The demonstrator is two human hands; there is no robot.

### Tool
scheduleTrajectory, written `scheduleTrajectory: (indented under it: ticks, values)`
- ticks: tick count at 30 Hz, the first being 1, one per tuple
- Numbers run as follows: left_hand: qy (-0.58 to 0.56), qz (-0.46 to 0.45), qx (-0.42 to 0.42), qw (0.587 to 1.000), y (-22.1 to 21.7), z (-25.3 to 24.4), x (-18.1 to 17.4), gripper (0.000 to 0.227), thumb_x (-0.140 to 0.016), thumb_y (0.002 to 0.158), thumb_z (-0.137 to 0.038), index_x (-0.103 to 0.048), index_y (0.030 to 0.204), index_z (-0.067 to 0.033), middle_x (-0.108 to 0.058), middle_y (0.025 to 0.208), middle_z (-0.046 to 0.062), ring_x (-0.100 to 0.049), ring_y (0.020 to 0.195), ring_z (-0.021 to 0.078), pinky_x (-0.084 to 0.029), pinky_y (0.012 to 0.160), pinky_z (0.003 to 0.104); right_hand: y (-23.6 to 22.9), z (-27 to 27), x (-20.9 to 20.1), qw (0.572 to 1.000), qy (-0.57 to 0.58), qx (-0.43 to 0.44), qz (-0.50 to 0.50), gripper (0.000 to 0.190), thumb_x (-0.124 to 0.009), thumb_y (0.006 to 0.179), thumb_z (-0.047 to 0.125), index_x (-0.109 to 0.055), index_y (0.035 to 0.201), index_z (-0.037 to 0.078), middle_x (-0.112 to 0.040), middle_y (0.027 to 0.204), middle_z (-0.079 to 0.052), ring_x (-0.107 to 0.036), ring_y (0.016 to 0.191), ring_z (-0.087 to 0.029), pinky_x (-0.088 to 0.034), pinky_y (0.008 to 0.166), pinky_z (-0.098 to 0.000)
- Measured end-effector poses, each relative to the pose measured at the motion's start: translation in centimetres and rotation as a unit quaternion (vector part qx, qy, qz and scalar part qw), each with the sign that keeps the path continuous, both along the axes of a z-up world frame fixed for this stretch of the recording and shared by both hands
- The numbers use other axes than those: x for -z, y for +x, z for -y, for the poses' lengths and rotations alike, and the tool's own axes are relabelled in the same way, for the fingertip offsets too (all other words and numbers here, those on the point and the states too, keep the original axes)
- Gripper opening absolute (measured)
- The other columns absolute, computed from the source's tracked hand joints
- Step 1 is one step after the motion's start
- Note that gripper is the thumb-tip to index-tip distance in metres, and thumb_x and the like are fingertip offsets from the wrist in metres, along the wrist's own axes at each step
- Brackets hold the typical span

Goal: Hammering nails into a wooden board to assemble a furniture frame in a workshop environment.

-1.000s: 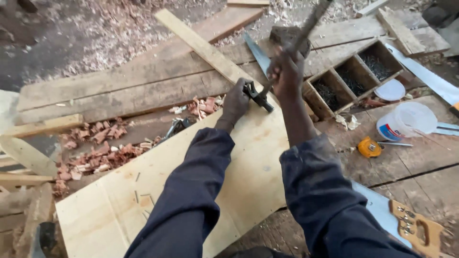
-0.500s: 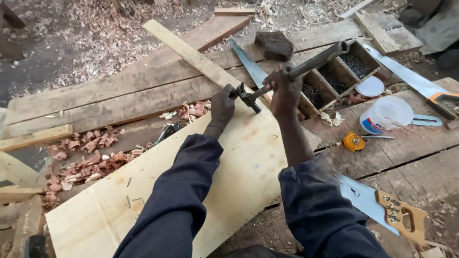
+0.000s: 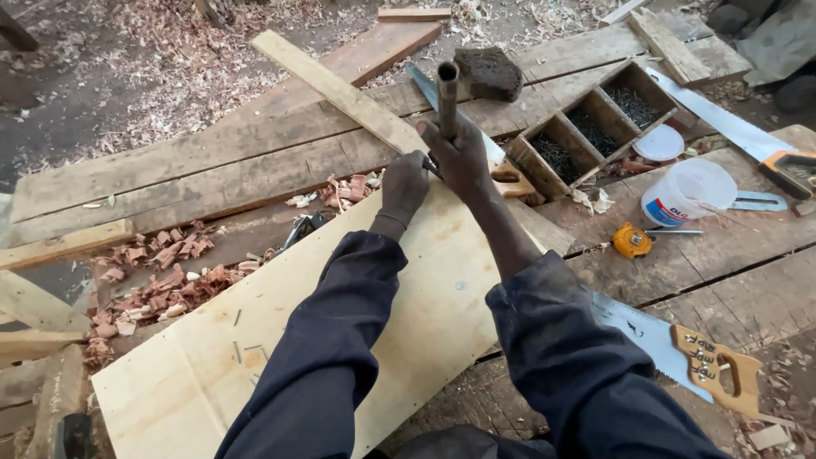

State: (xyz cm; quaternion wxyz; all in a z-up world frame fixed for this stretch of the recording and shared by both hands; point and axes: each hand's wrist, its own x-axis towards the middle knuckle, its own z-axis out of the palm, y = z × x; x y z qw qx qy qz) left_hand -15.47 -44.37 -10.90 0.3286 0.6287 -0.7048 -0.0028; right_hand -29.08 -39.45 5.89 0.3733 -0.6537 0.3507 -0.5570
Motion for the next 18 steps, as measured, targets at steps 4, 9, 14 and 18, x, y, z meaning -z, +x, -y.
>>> scheduleTrajectory:
  ticks: [4, 9, 14, 18]
  values:
    - [-0.006, 0.009, -0.007, 1.000, -0.4, -0.6, -1.5, 0.003, -0.060, 0.091, -0.019, -0.063, 0.090, -0.0175, -0.069, 0.079, 0.011, -0.073, 0.084, 0.0370, -0.061, 0.074, 0.048, -0.3, 0.9, -0.7, 0.999, 0.032, 0.024, 0.007, 0.035, -0.069, 0.101, 0.026, -0.061, 0.068, 0.014, -0.052, 0.051, -0.004, -0.051, 0.051, -0.014, -0.043, 0.058, -0.0319]
    - [-0.154, -0.007, 0.056, 0.986, -0.8, -2.2, -4.5, 0.012, -0.052, 0.090, -0.004, -0.062, 0.082, -0.0038, -0.068, 0.093, 0.017, -0.056, 0.099, 0.0394, -0.048, 0.078, 0.050, -1.0, 2.2, -1.0, 0.997, 0.069, 0.017, 0.042, 0.036, -0.062, 0.100, 0.016, -0.046, 0.067, 0.022, -0.048, 0.058, 0.006, -0.046, 0.048, -0.007, -0.044, 0.042, -0.0247]
    - [-0.177, -0.002, 0.013, 0.984, -0.8, -3.0, -5.0, 0.014, -0.053, 0.093, -0.005, -0.057, 0.079, -0.0053, -0.061, 0.076, 0.017, -0.055, 0.081, 0.0372, -0.044, 0.072, 0.049, 0.1, 2.1, -3.3, 0.988, 0.132, 0.074, 0.016, 0.036, -0.061, 0.097, 0.018, -0.044, 0.066, 0.021, -0.042, 0.055, 0.006, -0.039, 0.046, -0.007, -0.035, 0.044, -0.0275]
    - [-0.125, -0.079, -0.024, 0.989, -0.1, -2.1, -3.5, 0.013, -0.055, 0.096, -0.016, -0.056, 0.084, -0.0121, -0.066, 0.077, 0.014, -0.059, 0.077, 0.0402, -0.045, 0.072, 0.050, 0.4, 2.1, -2.7, 0.980, 0.120, 0.156, 0.017, 0.036, -0.061, 0.102, 0.016, -0.046, 0.070, 0.020, -0.039, 0.059, 0.009, -0.031, 0.048, -0.004, -0.026, 0.040, -0.0226]
